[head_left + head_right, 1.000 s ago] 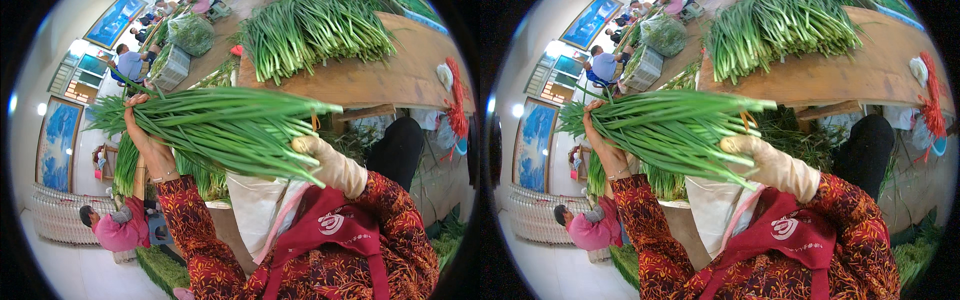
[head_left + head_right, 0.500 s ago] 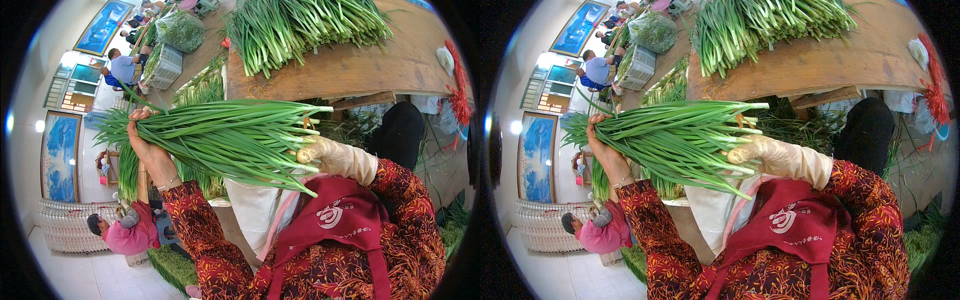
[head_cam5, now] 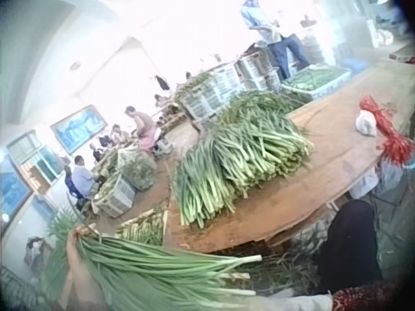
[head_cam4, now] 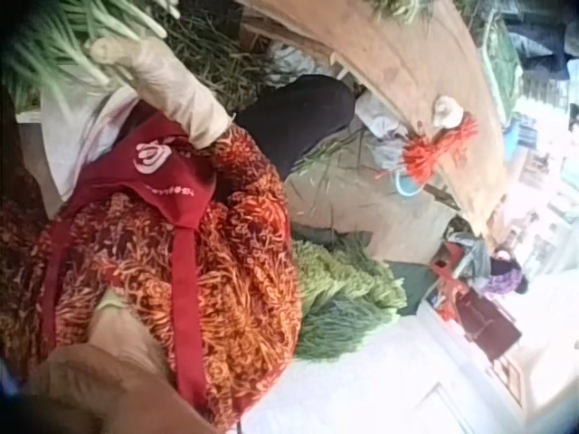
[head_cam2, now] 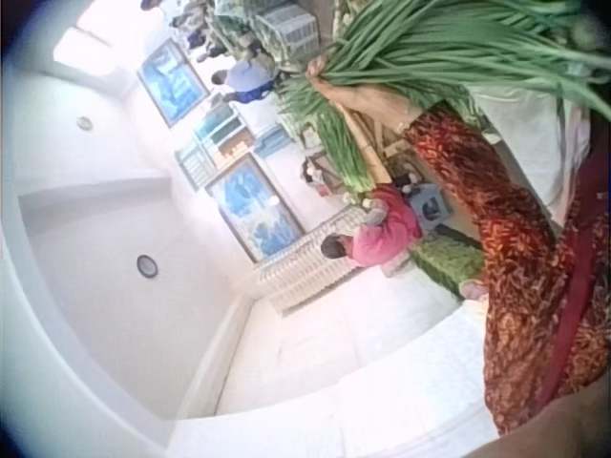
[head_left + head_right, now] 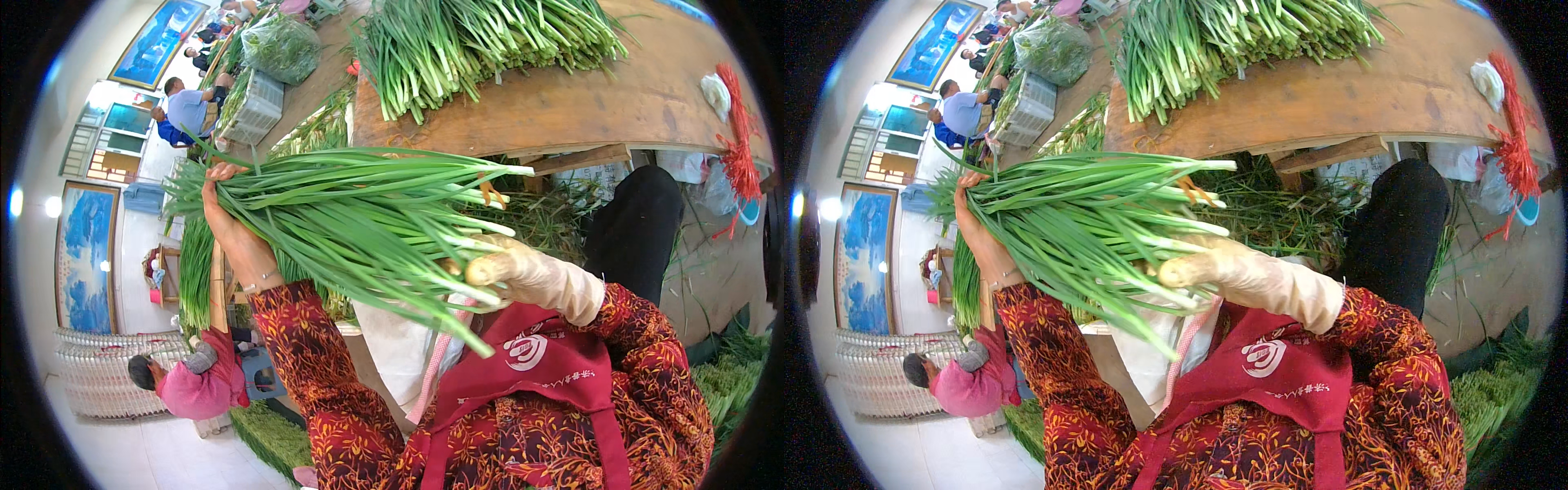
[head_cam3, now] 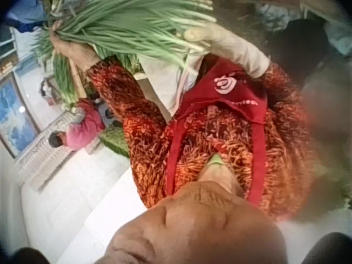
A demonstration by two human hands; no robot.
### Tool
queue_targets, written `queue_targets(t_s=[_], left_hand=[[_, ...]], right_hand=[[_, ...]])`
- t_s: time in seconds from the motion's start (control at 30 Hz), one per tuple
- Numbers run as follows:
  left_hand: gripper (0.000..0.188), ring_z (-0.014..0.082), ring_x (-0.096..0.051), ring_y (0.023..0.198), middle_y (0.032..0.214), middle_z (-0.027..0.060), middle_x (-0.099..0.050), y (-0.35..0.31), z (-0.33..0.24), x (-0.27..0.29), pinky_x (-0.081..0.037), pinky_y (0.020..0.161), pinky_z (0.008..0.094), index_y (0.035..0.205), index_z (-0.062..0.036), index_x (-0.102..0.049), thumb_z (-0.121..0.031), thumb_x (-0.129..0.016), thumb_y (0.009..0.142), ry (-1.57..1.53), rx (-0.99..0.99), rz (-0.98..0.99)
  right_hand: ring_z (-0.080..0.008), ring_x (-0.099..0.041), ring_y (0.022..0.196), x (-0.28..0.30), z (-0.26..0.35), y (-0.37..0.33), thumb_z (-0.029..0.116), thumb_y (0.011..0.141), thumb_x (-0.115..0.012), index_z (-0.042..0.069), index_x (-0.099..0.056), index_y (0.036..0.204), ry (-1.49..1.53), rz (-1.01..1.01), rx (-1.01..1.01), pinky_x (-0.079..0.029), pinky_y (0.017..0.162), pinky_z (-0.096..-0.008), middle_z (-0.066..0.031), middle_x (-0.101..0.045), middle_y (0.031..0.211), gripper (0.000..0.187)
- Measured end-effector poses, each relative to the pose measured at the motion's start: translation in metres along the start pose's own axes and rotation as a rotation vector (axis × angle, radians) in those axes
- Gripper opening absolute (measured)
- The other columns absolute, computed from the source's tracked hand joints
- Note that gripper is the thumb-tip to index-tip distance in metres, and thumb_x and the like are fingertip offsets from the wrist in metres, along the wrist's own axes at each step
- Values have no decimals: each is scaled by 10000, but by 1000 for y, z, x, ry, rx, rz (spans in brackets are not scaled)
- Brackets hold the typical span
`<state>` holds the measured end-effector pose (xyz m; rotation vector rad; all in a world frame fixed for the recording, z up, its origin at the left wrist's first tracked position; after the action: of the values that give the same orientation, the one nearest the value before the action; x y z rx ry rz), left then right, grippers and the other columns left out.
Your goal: The person cleans and bundles chives by peeling off damaged leaves from bunches by hand and placing the gathered chives onto a wooden table.
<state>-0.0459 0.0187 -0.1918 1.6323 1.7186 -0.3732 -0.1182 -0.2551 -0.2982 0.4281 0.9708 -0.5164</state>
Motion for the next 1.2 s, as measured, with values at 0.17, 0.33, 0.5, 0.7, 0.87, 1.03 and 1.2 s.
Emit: queue_targets(t_s=[0.17, 0.33, 0.5, 0.7, 0.87, 1.03, 1.2], left_hand=[[75, 134, -463, 676, 718, 23, -451, 10, -10, 35, -389, 731, 288, 799, -60, -421, -51, -469, 742, 96, -52, -134], [92, 129, -466, 689, 728, -1, -445, 1, 10, 34, -374, 759, 346, 821, -85, -420, -68, -475, 750, 93, -29, -121], [130, 115, -474, 732, 766, -19, -459, -1, 9, 33, -371, 762, 366, 835, -108, -421, -107, -524, 755, 42, 61, -7], [75, 124, -485, 706, 755, -8, -461, -1, 11, 23, -371, 761, 369, 816, -90, -415, -101, -481, 781, -46, 76, 42], [27, 131, -478, 677, 699, 25, -449, 2, -22, 30, -385, 744, 346, 759, -64, -410, -81, -417, 780, 219, -192, -152], [79, 146, -482, 691, 722, 23, -449, -6, -32, 49, -377, 755, 365, 828, -93, -436, -80, -470, 758, 93, -92, -155], [103, 155, -495, 726, 753, 36, -475, -7, -8, 57, -384, 765, 367, 843, -58, -451, -96, -493, 758, -65, -8, -24]], right_hand=[[-61, -485, 657, -3, -7, -3, 211, 704, -630, 26, -458, 1023, -155, -162, 0, -370, 525, -184, -15, -536, 806, 408], [-119, -527, 780, 11, -25, -18, 224, 673, -657, 44, -459, 1056, 53, -216, -1, -436, 699, -255, -47, -552, 911, 467], [-149, -502, 899, 16, -49, -33, 219, 697, -635, 59, -417, 1129, 191, -202, -42, -394, 810, -292, -53, -518, 1025, 509], [-152, -488, 915, 15, -52, -36, 213, 722, -607, 48, -399, 1143, 221, -184, 80, -386, 824, -308, -69, -490, 1068, 498], [-116, -467, 919, -4, -31, 15, 229, 738, -595, 33, -455, 1082, 113, -66, 65, -364, 822, -264, -47, -509, 1020, 420], [-119, -454, 967, -7, -32, 5, 199, 703, -634, 12, -401, 1151, -96, -144, -32, -335, 860, -244, -50, -494, 1074, 539], [-154, -516, 802, 11, -29, -7, 300, 633, -685, 9, -423, 1102, -6, -69, 63, -437, 669, -257, -74, -517, 989, 611]])
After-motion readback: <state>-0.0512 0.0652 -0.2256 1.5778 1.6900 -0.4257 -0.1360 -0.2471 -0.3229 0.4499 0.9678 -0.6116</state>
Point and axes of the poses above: each hand's wrist, its own y-axis towards the middle knuckle, its own x-axis out of the back of the hand, z = x × y, the point moved 3 cm from there along y, towards the middle knuckle
